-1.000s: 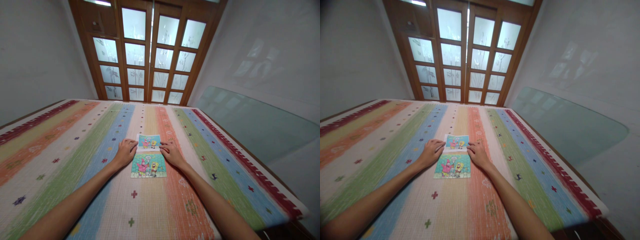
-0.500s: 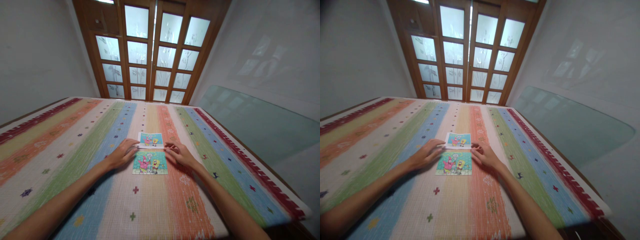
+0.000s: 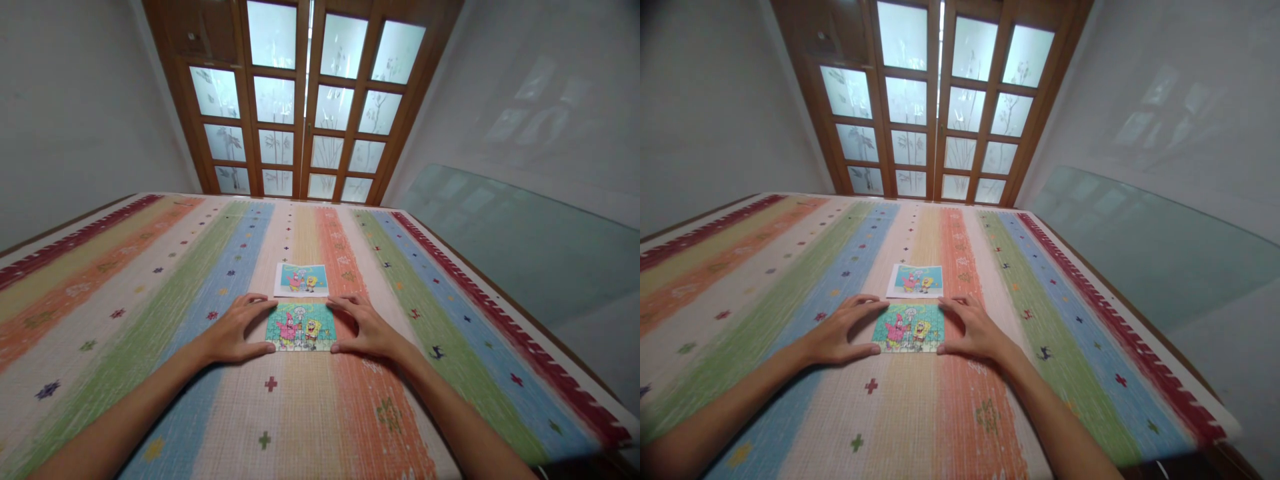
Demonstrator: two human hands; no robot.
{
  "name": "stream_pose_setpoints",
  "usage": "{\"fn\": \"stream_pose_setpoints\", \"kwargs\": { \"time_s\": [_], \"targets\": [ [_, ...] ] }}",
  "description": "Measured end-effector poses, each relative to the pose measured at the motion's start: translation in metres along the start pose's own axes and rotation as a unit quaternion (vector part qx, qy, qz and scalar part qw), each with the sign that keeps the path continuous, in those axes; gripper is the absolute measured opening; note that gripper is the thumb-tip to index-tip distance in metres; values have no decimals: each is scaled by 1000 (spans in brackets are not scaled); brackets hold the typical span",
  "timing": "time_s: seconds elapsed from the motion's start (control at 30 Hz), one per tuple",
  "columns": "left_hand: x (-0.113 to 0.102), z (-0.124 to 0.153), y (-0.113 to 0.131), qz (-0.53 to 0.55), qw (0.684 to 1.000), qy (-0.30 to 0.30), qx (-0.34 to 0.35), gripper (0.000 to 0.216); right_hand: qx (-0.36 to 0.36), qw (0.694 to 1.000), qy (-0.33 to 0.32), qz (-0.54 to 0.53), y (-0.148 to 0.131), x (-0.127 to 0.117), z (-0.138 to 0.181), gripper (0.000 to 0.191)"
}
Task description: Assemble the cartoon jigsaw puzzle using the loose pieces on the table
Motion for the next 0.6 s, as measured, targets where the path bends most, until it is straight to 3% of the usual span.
{"fn": "stream_pose_setpoints", "kwargs": {
  "time_s": [0.27,0.6],
  "targets": [
    [2,-4,0,-15,1000,0,-15,78,4,1000,14,27,-9,5,-2,102],
    [-3,-2,-1,-17,1000,-11,-11,75,11,999,-19,39,-13,1,0,113]
  ]
}}
Point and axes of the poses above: each hand's wrist, its own z-axis away from the middle knuckle, its own x-axis out of the palm, y = z × x, the point moved 10 cm from there along -z, towards the middle knuckle, and after that the axes turned 10 degrees about x, right-handed, at the moved point
